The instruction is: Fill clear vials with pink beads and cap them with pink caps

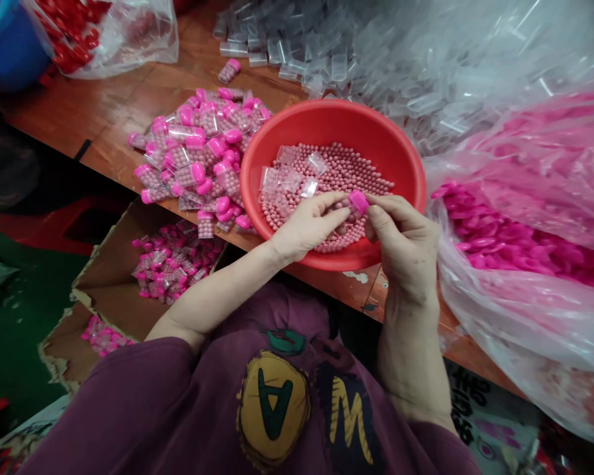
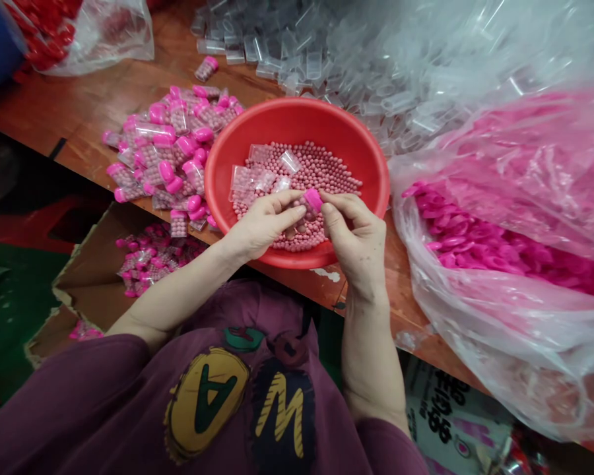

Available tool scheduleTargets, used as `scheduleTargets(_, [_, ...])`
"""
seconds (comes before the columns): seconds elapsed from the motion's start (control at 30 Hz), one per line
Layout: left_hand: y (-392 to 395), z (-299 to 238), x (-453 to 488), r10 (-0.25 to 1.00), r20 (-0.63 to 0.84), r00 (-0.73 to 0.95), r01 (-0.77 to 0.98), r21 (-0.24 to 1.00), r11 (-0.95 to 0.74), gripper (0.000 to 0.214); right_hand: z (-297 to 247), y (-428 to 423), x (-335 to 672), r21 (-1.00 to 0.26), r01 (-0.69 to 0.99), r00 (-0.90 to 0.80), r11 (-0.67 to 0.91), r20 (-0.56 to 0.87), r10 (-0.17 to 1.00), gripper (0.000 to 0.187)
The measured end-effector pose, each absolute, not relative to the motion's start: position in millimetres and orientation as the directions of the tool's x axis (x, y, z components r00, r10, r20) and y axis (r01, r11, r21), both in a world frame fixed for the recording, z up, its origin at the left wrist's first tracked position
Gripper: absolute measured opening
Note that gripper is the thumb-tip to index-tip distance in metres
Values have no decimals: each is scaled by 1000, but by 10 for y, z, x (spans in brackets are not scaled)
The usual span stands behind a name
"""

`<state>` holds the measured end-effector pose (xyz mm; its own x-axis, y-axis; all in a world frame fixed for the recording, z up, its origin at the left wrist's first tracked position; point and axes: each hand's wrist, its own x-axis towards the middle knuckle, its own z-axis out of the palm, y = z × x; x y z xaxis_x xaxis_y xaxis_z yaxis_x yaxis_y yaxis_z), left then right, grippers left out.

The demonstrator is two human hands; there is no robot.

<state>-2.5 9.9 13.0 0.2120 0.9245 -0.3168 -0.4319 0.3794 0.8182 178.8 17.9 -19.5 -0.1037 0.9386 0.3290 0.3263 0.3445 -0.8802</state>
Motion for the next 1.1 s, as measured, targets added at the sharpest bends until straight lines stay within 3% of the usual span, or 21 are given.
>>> scheduleTargets(0.1, [103, 119, -12, 934, -310, 178, -419, 835, 357, 19, -184, 154, 1759, -879, 316, -47, 358, 362, 931, 21])
scheduleTargets(0.5, [93, 113, -55, 923, -304, 238, -409, 830, 379, 17, -70, 112, 1680, -763, 458, -77, 457, 478, 875, 18])
scheduleTargets(0.73, [99, 143, -64, 897, -376, 233, -393, 807, 441, 9, -21, 128, 1749, -745, 456, -225, 487, 432, 873, 17])
scheduleTargets(0.87, [84, 139, -69, 918, -328, 221, -429, 813, 394, 5, -2, 94, 1864, -757, 416, -305, 504, 407, 861, 30])
scheduleTargets(0.97, [74, 125, -70, 927, -308, 216, -427, 824, 373, 7, -103, 85, 1928, -841, 310, -228, 444, 387, 893, 43])
scheduleTargets(1.1, [78, 76, -68, 932, -269, 244, -397, 849, 349, 8, -254, 90, 1880, -896, 204, -28, 395, 398, 917, 47])
